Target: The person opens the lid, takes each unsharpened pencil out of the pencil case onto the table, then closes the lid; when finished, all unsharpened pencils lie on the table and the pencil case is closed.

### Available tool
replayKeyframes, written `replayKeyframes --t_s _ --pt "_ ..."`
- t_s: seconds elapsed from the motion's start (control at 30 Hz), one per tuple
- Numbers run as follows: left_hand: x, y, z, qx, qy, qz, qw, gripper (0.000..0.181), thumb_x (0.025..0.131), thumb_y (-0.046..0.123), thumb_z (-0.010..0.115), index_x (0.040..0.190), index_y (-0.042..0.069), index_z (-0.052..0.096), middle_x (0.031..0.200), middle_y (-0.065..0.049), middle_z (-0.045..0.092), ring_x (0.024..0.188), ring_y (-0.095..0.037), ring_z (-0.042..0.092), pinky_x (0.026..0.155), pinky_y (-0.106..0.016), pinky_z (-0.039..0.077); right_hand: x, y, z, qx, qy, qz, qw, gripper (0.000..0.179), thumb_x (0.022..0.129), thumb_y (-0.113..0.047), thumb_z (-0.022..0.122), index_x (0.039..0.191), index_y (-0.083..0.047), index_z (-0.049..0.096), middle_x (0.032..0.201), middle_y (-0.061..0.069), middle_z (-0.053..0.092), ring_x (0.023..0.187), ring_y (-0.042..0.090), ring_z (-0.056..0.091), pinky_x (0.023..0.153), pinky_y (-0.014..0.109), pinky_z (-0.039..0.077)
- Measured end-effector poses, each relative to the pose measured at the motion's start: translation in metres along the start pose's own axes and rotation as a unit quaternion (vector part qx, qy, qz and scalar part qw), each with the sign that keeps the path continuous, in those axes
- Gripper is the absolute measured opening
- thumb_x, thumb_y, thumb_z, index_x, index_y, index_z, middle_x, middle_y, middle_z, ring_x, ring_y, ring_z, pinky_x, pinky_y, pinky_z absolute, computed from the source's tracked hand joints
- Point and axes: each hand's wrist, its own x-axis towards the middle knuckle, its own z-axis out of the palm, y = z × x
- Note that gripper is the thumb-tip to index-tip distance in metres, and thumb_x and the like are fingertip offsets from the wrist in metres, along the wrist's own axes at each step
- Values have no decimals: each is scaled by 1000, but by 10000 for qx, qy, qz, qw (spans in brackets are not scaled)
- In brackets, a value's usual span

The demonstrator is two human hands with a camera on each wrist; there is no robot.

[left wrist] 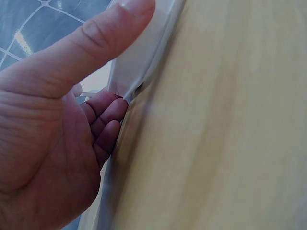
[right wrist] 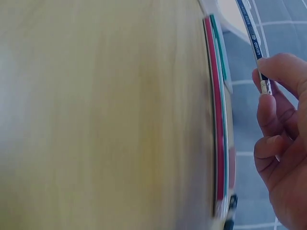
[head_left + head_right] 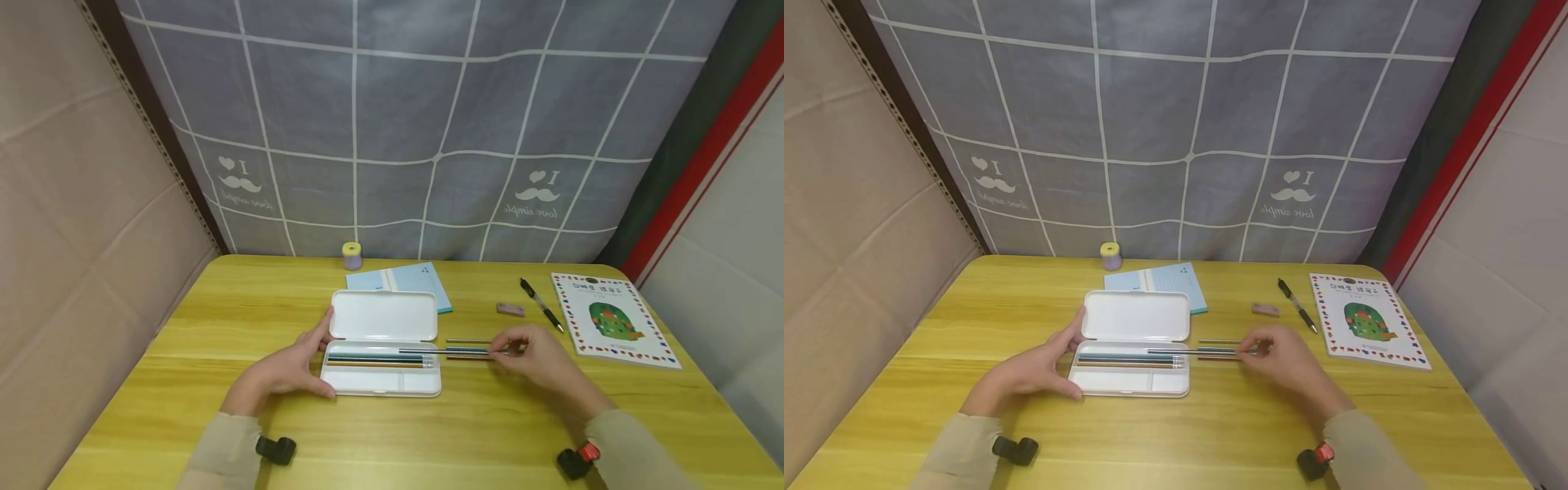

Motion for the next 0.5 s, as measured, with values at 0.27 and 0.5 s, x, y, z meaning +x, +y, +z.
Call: replayKeyframes --t_s 0.27,0.5 --pt "-1 -1 -1 1 11 32 10000 147 76 33 96 165 15 -19 146 -7 45 131 -26 41 113 -54 32 -15 15 -16 -11 155 -241 9996 20 87 0 82 87 -20 80 91 -3 76 71 5 61 61 25 51" --pt "1 0 1 13 22 38 10000 147 75 34 96 165 15 -19 146 -7 46 131 -26 41 114 -54 33 -26 24 -27 -257 66 -230 9994 21 87 -1 83 87 -22 79 89 -3 75 74 5 61 65 25 50"
